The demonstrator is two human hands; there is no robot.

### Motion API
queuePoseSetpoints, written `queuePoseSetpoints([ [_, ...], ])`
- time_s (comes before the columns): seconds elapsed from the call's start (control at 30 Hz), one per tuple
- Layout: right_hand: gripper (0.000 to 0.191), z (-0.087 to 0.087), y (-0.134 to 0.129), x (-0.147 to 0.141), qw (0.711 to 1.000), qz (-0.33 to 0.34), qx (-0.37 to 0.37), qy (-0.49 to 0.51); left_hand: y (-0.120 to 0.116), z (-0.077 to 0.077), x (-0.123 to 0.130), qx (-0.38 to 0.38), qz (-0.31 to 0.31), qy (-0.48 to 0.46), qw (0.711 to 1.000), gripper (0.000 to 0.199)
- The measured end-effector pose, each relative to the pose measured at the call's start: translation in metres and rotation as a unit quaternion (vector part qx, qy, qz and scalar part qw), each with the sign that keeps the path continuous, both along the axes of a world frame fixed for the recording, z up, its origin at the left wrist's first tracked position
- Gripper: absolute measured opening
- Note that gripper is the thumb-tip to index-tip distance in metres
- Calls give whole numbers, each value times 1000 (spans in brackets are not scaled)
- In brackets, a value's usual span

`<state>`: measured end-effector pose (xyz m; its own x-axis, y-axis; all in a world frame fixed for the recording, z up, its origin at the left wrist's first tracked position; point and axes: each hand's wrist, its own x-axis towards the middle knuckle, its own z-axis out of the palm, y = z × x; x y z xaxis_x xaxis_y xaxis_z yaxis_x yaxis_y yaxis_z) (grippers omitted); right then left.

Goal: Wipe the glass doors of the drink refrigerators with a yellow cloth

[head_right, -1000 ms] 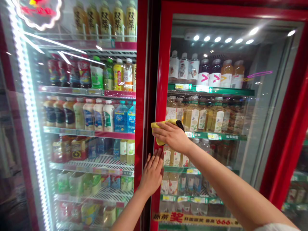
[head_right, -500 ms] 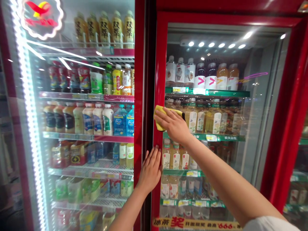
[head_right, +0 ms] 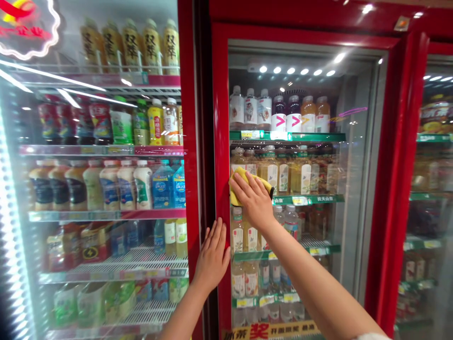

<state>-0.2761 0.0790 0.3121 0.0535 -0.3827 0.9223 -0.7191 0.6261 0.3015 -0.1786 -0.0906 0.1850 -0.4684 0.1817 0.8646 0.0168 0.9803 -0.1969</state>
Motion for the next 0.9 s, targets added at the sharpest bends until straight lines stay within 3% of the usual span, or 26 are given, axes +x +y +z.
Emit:
queuePoseSetpoints([
  [0.07,75,1,1,1,999,-6,-42,-26,1,-2,-2,6,3,13,1000,77],
  [0.17,78,-24,-5,8,996,0,-80,-43,3,-4,-3,7,-1,22,1000,84],
  [0.27,76,-38,-14,12,999,31,-19,-28,2,-4,-2,5,-6,11,1000,90],
  [0.37,75,-16,-13,8,999,36,4,-26,2,-1,-1,-1,-1,16,1000,86],
  [0.43,77,1,-3,1,998,15,-43,-42,2,0,0,-4,3,26,1000,82],
  [0.5,82,2,10,-5,993,-4,-109,-54,3,-1,-1,0,9,36,999,79],
  [0.6,89,-29,23,-8,980,-16,-188,-59,7,-1,-2,-3,12,51,999,77],
  [0.7,86,-54,26,-7,991,-12,-123,-59,13,4,-8,-31,-5,63,997,77],
  [0.8,80,-45,35,-13,997,-8,-46,-57,24,19,-19,-52,-27,74,995,79],
  [0.9,84,-29,56,-25,994,-10,-83,-72,38,36,-29,-48,-26,85,995,80],
])
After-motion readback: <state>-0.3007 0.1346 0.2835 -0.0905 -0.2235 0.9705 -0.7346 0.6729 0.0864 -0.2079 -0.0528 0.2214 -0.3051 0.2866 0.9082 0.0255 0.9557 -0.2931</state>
